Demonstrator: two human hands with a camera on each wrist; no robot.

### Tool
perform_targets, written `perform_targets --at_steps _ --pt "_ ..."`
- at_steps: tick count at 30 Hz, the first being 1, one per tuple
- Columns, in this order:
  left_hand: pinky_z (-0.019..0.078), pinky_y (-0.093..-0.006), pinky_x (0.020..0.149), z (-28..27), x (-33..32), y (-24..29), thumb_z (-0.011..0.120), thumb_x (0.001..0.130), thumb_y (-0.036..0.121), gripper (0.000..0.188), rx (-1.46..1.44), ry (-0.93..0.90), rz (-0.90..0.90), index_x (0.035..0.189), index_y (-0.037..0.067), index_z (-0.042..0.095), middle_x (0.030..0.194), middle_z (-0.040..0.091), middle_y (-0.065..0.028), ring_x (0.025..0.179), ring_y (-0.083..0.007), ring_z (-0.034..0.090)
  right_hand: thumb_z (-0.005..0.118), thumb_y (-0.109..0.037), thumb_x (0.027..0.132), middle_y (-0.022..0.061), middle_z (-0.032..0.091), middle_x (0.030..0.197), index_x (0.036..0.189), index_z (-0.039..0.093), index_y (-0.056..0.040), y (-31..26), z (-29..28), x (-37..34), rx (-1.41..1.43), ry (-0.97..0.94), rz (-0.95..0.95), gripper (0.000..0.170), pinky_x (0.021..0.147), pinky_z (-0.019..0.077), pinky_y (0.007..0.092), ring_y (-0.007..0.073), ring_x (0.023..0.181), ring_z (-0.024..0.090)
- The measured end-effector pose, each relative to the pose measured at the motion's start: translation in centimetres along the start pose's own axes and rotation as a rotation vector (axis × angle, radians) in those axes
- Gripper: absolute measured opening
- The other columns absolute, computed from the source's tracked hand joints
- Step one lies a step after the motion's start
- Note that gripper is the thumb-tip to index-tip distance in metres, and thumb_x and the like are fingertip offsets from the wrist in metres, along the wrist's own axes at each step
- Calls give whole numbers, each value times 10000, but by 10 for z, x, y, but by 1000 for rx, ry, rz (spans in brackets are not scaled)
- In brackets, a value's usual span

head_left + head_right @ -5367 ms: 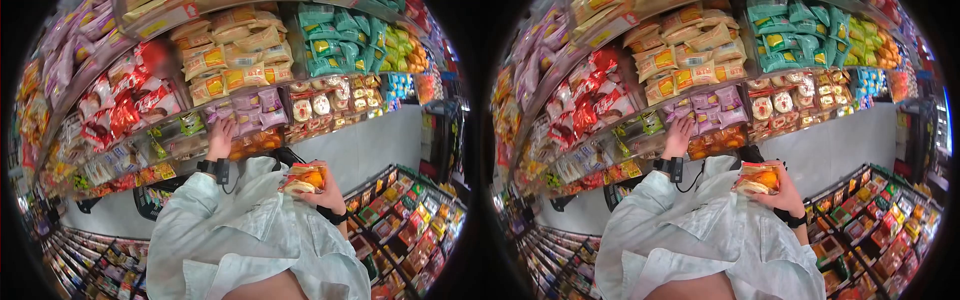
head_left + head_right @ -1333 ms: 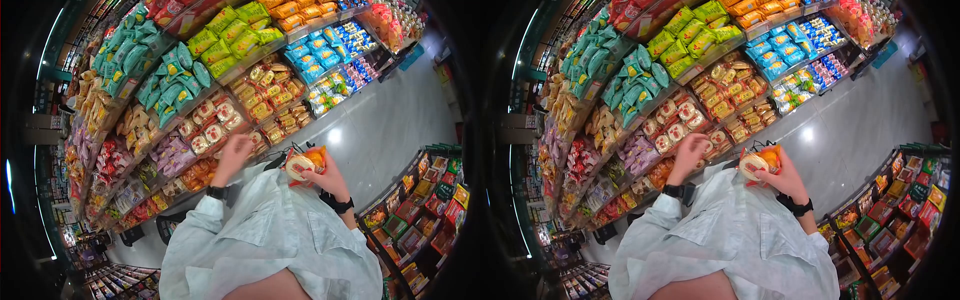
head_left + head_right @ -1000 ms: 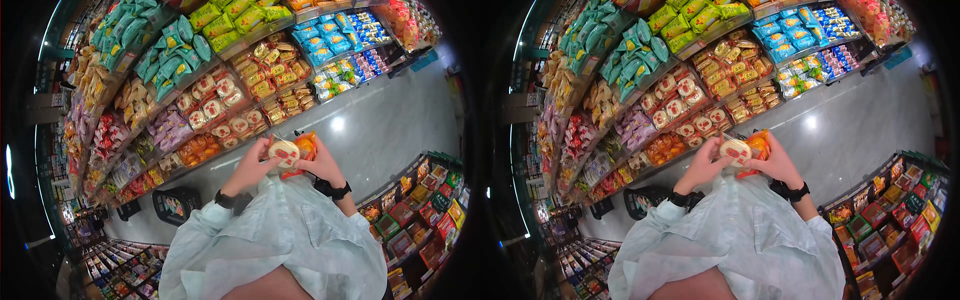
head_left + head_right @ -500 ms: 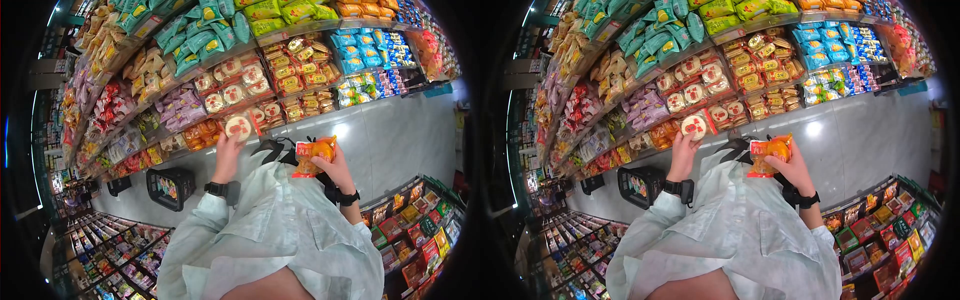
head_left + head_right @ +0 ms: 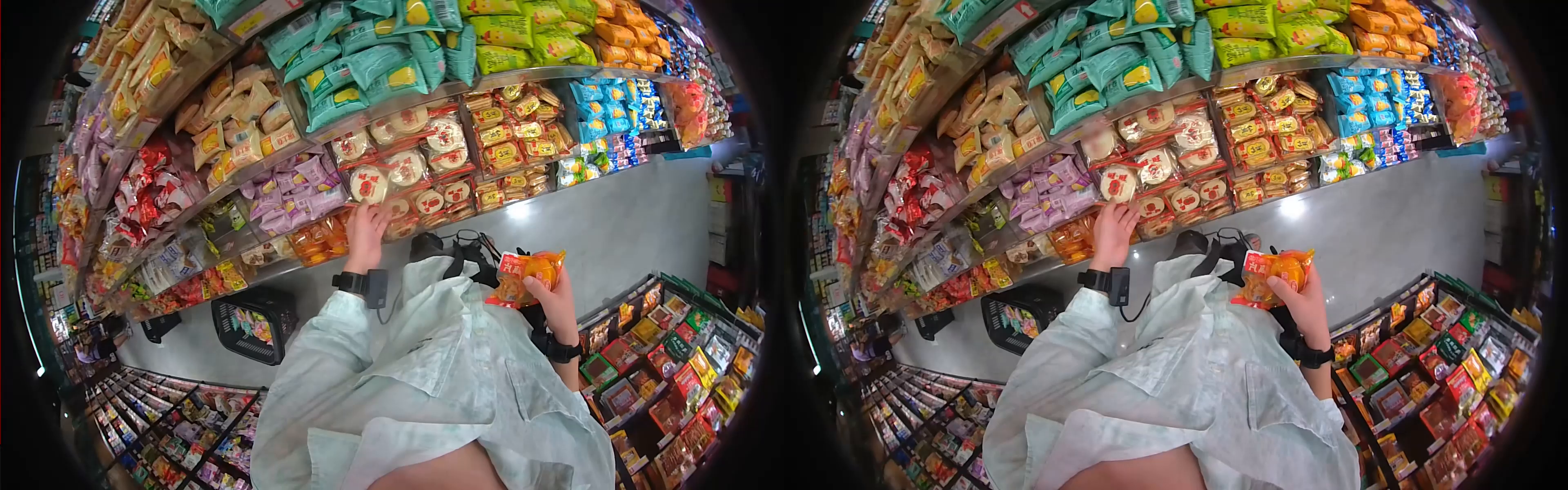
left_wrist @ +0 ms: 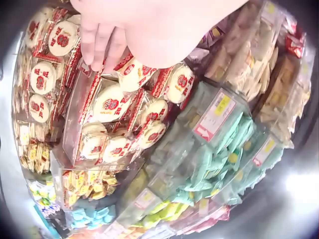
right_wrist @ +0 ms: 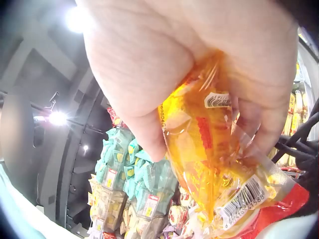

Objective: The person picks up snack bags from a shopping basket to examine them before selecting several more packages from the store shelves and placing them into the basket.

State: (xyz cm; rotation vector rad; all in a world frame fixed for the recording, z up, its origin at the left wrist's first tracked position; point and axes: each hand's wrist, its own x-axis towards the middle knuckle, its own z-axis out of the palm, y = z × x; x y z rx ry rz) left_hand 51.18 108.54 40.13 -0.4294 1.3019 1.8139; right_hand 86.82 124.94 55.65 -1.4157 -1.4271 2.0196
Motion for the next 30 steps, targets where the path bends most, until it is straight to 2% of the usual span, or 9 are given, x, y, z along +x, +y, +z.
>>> perform_targets --at_steps 2,5,8,14,17,18,22,25,30 --pt "562 -319 904 12 -3 13 539 1126 314 273 237 0 3 1213 58 573 1053 684 -61 1073 -188 699 800 -88 942 9 655 1128 1354 559 -34 -3 14 -2 0 31 12 480 881 520 262 87 993 611" --pt "546 -301 820 -9 22 3 553 1126 331 264 325 -16 40 1192 78 582 1014 729 -56 947 -154 701 793 -79 947 0 655 1112 1349 563 -33 -3 26 -2 -20 17 48 465 887 518 258 83 985 607" --pt "548 -301 808 -3 14 3 571 1121 339 267 95 28 32 1161 76 586 1106 747 -88 941 -157 701 790 -76 950 -7 656 1103 1342 571 -34 -5 41 -1 -41 17 5 451 888 513 254 73 973 600" --pt "565 -318 768 10 10 6 601 1106 364 305 121 69 0 1163 66 566 1159 759 -139 937 -195 745 798 -78 949 -22 643 1098 1334 578 -31 -15 56 8 -65 20 -28 446 870 503 243 56 948 582" --pt "567 -316 781 13 5 22 612 1095 395 345 184 -15 -99 1164 60 563 1115 776 -149 936 -203 753 797 -75 949 -12 651 1134 1337 579 -32 -15 51 15 -40 2 -28 447 905 504 246 73 985 597" --pt "564 -311 777 15 5 22 615 1090 393 337 201 14 -106 1133 61 579 1020 783 -128 906 -201 755 791 -64 949 5 659 1165 1345 575 -34 -16 48 17 -20 -3 -22 452 926 513 260 91 1021 617" --pt "568 -320 811 21 -16 21 638 1078 380 303 283 9 -97 1106 81 602 995 744 -85 922 -183 728 788 -71 950 27 669 1192 1367 560 -23 -24 34 32 76 -53 -82 477 939 533 283 108 1054 640" --pt "564 -324 833 45 -57 15 620 1090 336 269 375 -164 -21 1136 71 608 1040 734 -90 965 -181 719 791 -83 948 38 673 1208 1379 553 -15 -20 17 46 136 -102 -82 497 958 539 295 118 1080 648" --pt "550 -312 932 104 -129 -18 601 1106 257 296 607 -577 39 1313 46 595 1184 717 -78 1069 -154 692 801 -97 940 35 671 1213 1377 557 -19 -38 -1 60 122 -195 -87 506 969 535 297 115 1090 644"
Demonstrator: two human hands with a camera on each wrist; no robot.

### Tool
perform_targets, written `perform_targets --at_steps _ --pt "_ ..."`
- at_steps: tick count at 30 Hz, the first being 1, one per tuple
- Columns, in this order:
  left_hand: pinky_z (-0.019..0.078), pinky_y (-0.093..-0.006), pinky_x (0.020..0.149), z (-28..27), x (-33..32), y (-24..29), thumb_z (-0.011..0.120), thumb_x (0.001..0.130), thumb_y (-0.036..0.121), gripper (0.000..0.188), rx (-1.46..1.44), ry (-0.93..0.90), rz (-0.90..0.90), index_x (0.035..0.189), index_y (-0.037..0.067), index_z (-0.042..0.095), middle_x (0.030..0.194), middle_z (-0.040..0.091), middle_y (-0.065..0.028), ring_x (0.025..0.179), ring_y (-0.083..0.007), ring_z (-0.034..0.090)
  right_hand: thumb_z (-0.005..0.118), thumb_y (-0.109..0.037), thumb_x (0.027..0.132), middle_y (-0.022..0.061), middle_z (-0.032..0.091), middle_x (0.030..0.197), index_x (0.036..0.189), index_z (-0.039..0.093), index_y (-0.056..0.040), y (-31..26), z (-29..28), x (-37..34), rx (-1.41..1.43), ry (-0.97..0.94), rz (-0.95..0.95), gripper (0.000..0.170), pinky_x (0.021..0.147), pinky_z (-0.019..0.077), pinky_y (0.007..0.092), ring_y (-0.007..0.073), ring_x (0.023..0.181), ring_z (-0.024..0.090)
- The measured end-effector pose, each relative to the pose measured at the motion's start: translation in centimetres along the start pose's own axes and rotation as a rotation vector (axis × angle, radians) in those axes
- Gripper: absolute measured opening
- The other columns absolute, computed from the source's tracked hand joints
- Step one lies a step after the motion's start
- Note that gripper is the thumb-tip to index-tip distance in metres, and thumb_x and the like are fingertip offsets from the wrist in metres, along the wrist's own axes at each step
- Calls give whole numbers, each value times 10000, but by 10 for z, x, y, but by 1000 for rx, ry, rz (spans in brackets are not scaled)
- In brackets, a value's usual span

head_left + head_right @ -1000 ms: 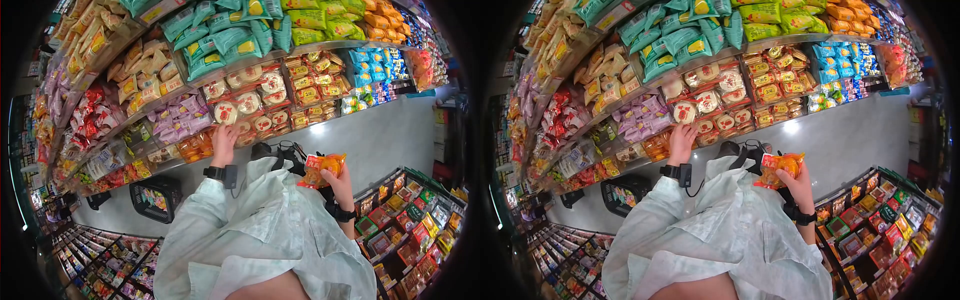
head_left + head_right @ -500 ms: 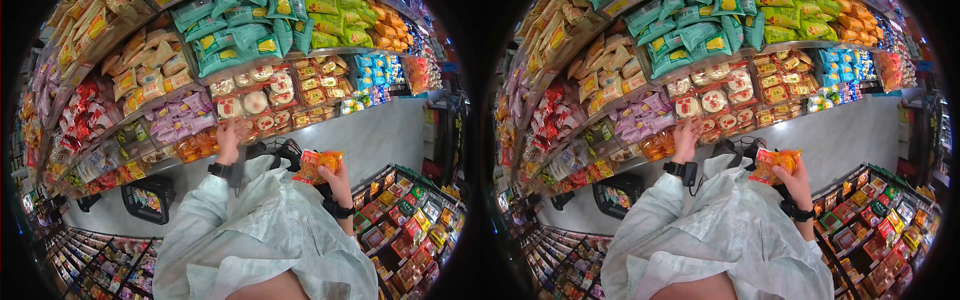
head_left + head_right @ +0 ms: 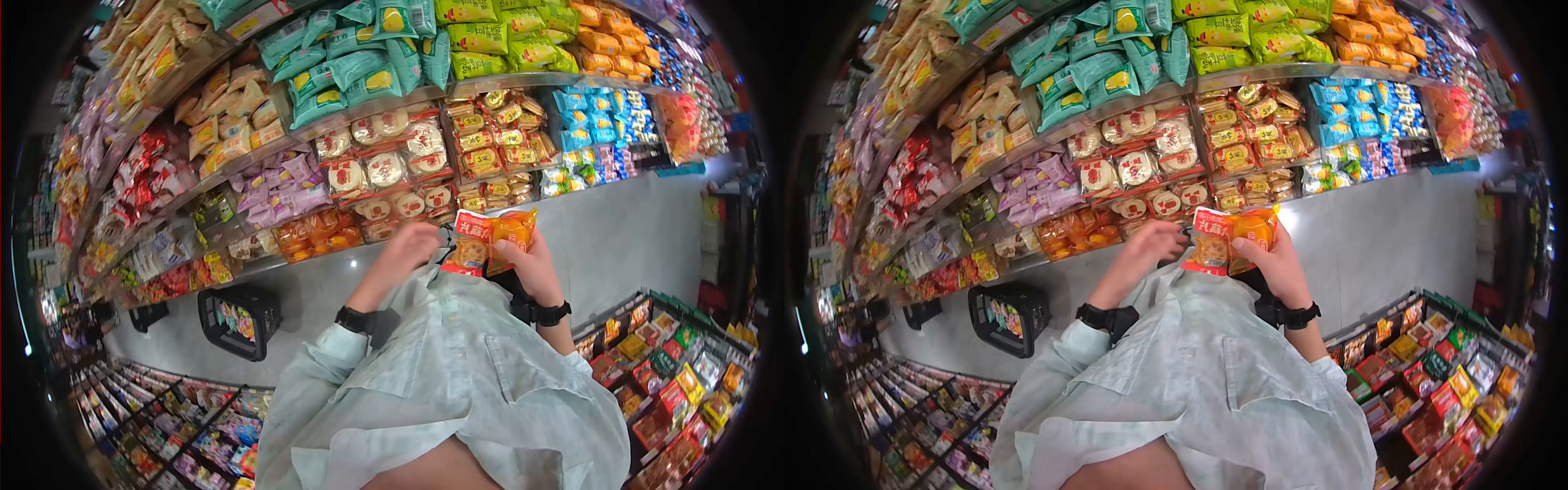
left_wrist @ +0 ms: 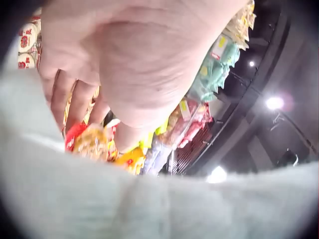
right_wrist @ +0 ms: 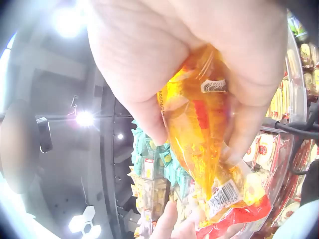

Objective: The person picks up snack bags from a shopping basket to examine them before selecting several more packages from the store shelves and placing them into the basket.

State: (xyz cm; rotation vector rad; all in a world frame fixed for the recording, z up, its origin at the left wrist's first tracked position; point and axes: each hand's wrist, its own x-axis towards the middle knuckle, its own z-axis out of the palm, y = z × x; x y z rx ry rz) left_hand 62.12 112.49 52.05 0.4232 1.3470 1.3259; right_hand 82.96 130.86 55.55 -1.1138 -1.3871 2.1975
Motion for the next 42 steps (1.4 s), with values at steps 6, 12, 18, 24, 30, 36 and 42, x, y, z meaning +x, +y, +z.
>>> perform_targets --at_steps 6,12,18,24,30,36,42 --pt "539 -274 925 71 -3 -13 572 1117 165 250 64 -11 24 1310 6 593 1173 704 -48 1039 -88 665 814 -101 935 17 665 1190 1363 566 -39 -7 -29 13 -92 -255 -40 499 934 532 285 100 1063 634" --pt "535 -282 933 90 -16 -40 555 1127 171 239 54 169 -10 1276 1 634 1149 708 -25 1063 -84 649 822 -68 925 2 651 1173 1366 577 -64 -1 -60 11 -103 -451 153 505 917 532 279 89 1040 622" --pt "519 -259 851 113 -35 -53 558 1124 187 242 79 289 18 1213 -6 673 1054 699 -2 951 -66 621 834 -53 909 2 652 1205 1377 576 -62 7 -65 1 -161 -717 106 534 929 535 286 87 1075 618" --pt "523 -275 839 111 -42 -63 558 1118 174 234 50 321 33 1214 -4 674 1030 700 -9 937 -78 622 838 -61 906 13 655 1240 1392 573 -55 7 -53 -1 -256 -725 125 554 947 536 292 97 1085 622" --pt "504 -254 803 79 -50 -63 577 1115 190 221 200 250 43 1201 5 660 1013 674 4 912 -53 597 844 -99 912 2 665 1181 1384 585 -35 13 -31 -13 -271 -630 141 542 919 542 285 91 1055 626" --pt "505 -291 713 24 -79 -71 633 1072 250 253 253 169 -23 1125 6 676 855 699 -43 758 -100 610 813 -150 952 -3 683 1110 1325 626 -11 26 24 -42 -339 -499 229 440 857 544 259 73 1007 630" --pt "510 -327 690 -35 -121 -87 668 1041 312 317 320 72 -40 1049 -4 690 841 721 -108 745 -139 656 815 -183 948 5 690 1154 1364 605 -15 66 85 -78 -358 -414 259 495 906 534 280 91 1021 627"
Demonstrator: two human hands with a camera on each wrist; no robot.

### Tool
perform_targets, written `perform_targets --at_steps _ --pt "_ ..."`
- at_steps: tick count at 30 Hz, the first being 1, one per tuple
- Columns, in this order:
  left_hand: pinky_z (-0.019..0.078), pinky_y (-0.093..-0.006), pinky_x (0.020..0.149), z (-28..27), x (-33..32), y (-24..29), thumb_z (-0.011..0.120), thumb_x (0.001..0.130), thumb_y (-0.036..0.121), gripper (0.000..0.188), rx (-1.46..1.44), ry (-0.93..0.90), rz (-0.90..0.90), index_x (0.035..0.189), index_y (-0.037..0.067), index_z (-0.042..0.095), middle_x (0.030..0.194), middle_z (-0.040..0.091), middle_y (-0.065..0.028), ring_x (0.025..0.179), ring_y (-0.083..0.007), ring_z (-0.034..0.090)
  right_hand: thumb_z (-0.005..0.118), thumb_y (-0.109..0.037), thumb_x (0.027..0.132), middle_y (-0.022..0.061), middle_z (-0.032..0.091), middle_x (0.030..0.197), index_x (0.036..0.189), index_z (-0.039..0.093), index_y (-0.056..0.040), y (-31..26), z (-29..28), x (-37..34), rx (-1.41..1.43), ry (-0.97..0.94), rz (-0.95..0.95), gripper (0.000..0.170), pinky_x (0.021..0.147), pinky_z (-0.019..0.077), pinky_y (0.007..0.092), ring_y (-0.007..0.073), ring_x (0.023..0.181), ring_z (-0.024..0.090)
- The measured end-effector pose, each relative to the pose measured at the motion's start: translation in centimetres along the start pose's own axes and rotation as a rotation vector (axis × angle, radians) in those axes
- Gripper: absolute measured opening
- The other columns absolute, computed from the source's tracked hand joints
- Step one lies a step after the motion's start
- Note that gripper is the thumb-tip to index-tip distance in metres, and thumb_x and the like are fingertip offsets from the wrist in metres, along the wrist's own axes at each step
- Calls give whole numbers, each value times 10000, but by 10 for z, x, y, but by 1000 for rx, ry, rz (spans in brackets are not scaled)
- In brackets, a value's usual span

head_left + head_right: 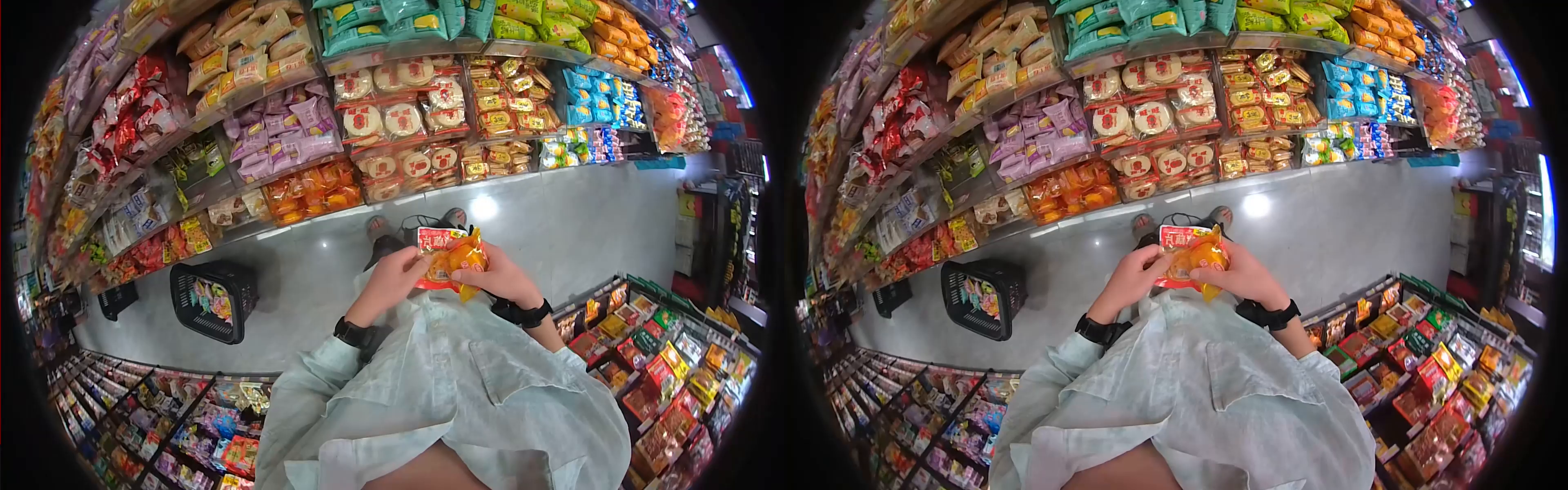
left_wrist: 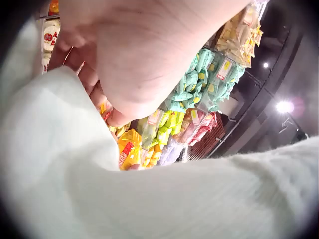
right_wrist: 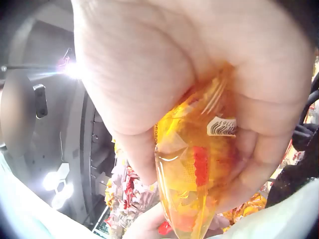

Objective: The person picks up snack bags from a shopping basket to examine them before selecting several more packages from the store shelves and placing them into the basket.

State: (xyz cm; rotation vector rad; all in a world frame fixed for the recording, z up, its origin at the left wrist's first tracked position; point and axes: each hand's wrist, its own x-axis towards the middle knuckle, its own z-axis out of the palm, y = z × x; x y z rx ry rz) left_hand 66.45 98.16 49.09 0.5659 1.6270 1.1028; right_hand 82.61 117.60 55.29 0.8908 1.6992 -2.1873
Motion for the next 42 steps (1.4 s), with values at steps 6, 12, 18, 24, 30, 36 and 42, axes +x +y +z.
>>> perform_targets --at_steps 6,12,18,24,30,36,42 --pt "509 -363 673 -34 -12 -8 669 1030 341 339 132 -156 29 1015 4 697 823 716 -126 702 -213 659 832 -171 929 16 687 1193 1393 588 -29 3 49 -17 -46 109 31 543 942 526 289 97 1063 622" --pt "493 -346 685 -33 -12 -12 638 1048 309 309 92 -256 113 1037 7 700 824 684 -90 730 -167 613 842 -134 911 23 685 1193 1385 586 -22 7 60 -28 -5 154 2 550 945 535 293 102 1057 626" --pt "476 -333 681 -13 -33 3 611 1061 276 288 24 -193 111 1018 -2 671 815 661 -67 729 -135 583 848 -98 899 8 686 1151 1353 593 -7 15 45 -37 -27 87 -109 529 913 541 277 80 1020 624" --pt "460 -265 762 30 -70 -16 581 1091 218 239 -101 -109 111 1012 3 647 851 592 23 842 -62 531 850 -96 904 -22 669 1067 1327 605 -14 31 21 -57 -125 -45 -140 496 836 535 253 63 931 608" --pt "464 -313 683 84 -120 -33 620 1068 243 245 -155 243 36 1049 0 644 805 623 -13 745 -93 542 829 -110 929 -1 678 1092 1313 595 -20 66 21 -64 -38 -167 -115 459 851 545 268 79 944 626" --pt "471 -324 656 121 -172 -70 674 1033 247 243 -175 487 -28 1073 11 629 799 650 -61 703 -114 562 815 -139 947 13 674 1100 1330 580 -19 88 42 -65 -108 -331 -136 465 880 545 280 89 974 626" --pt "491 -292 685 121 -197 -96 679 1040 226 229 -215 581 -13 1092 7 637 835 675 -38 749 -88 601 785 -191 987 12 670 1144 1357 563 -27 86 66 -66 -151 -362 -119 461 909 541 290 90 1020 619"
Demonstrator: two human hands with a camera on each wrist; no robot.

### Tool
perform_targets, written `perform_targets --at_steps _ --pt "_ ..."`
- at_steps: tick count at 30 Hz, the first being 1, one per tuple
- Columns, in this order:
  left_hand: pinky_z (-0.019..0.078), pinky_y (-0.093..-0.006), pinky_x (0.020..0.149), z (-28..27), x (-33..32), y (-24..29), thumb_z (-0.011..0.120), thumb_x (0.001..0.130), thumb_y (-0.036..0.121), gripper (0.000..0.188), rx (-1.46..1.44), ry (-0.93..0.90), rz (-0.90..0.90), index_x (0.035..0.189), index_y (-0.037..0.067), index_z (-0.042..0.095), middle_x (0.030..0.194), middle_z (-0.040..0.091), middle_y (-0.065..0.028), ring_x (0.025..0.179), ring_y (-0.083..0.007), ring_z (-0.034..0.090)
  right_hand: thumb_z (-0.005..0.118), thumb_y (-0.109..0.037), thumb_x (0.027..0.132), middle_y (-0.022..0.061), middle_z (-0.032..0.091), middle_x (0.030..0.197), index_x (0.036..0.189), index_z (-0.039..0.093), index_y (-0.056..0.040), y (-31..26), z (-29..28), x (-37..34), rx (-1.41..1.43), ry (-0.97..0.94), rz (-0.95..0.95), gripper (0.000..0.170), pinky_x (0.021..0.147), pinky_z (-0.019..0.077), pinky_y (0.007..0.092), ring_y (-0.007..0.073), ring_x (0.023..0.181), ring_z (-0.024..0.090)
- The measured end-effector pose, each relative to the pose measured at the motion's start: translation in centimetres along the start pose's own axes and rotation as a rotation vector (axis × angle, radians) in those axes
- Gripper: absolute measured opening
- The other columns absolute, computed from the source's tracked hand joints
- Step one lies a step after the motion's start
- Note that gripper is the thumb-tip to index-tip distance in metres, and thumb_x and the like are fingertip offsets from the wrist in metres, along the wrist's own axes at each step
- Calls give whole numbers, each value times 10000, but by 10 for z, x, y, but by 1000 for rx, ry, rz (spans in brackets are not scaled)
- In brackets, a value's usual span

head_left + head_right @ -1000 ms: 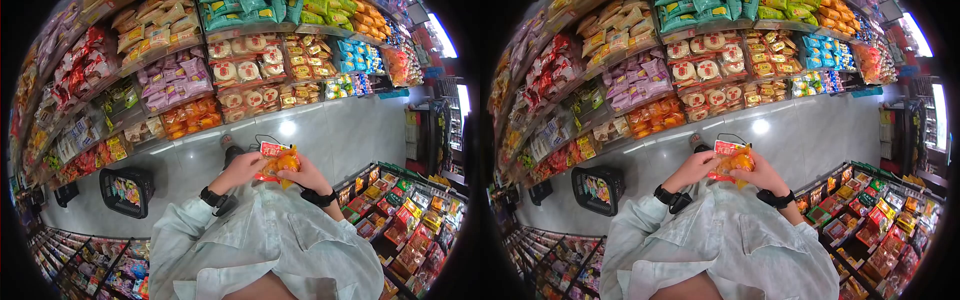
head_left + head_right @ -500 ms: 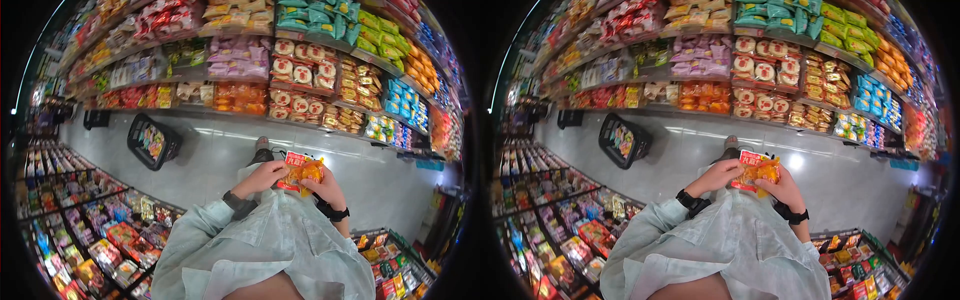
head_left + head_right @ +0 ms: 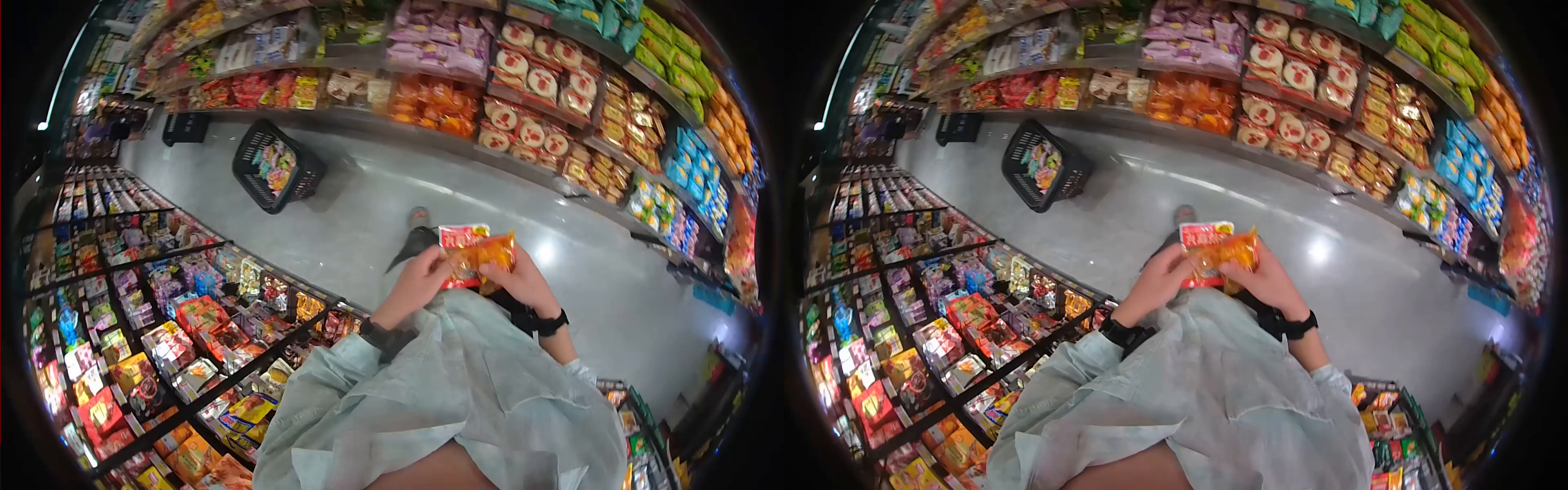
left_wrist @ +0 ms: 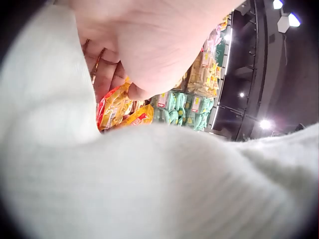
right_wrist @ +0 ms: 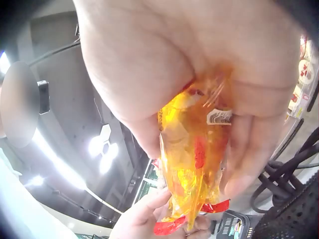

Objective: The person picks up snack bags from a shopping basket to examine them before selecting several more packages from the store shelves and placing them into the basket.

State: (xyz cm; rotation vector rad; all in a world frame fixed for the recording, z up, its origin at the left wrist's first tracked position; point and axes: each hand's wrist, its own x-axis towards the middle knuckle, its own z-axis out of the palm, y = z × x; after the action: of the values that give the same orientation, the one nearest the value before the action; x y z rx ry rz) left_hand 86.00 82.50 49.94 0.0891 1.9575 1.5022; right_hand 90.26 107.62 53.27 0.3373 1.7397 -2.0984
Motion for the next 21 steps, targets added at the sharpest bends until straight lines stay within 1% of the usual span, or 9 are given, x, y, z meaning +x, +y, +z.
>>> perform_targets --at_steps 1,2,5,8,11,14,17,19,21 --pt "497 -285 699 0 -5 3 672 1045 218 221 -53 11 4 1107 8 643 855 685 -31 764 -83 611 776 -200 996 12 668 1151 1362 560 -30 -6 6 0 25 4 64 458 914 540 293 91 1030 617" --pt "504 -278 713 -3 -7 9 666 1050 210 214 -103 24 17 1122 9 648 875 695 -25 779 -78 620 753 -219 1018 18 666 1157 1365 550 -25 -1 11 4 -6 37 -19 446 918 541 302 97 1024 621" --pt "522 -265 766 -29 -8 1 646 1064 184 217 -208 29 13 1188 6 657 955 720 -21 838 -70 652 753 -234 1020 41 678 1182 1365 545 -16 -1 30 16 33 95 -36 458 926 544 302 114 1028 650" --pt "526 -265 787 -65 -14 -5 640 1068 187 236 -284 30 8 1211 -1 651 991 728 -30 868 -74 663 754 -236 1021 60 688 1213 1378 524 -4 -6 57 32 119 89 50 484 958 551 311 139 1072 680" --pt "531 -266 824 -111 -20 -22 633 1071 189 253 -336 33 29 1236 -2 646 1042 735 -43 921 -80 675 745 -214 1027 77 678 1274 1416 489 -11 -15 99 56 142 46 67 508 994 552 326 163 1132 690" --pt "533 -278 862 -166 -23 -39 627 1073 192 262 -393 57 41 1252 1 641 1083 736 -52 969 -92 679 736 -185 1030 77 658 1305 1448 455 -18 -15 147 81 106 0 27 531 1019 547 331 165 1160 684" --pt "530 -291 890 -218 -27 -61 627 1073 192 266 -389 113 48 1259 2 637 1118 734 -58 1009 -102 676 731 -157 1028 75 639 1326 1461 441 -23 -21 187 106 20 -49 79 539 1029 535 325 160 1179 665" --pt "528 -296 902 -251 -29 -69 628 1072 194 269 -370 162 71 1263 3 634 1141 733 -62 1028 -107 673 732 -150 1026 67 636 1317 1460 442 -21 -29 209 124 -40 -81 50 538 1031 526 320 151 1188 645" --pt "529 -297 934 -280 -36 -70 605 1084 161 259 -400 170 49 1283 -4 628 1181 725 -60 1066 -110 669 737 -147 1021 60 633 1312 1460 444 -23 -36 228 139 -70 -95 39 542 1031 519 315 142 1189 628"
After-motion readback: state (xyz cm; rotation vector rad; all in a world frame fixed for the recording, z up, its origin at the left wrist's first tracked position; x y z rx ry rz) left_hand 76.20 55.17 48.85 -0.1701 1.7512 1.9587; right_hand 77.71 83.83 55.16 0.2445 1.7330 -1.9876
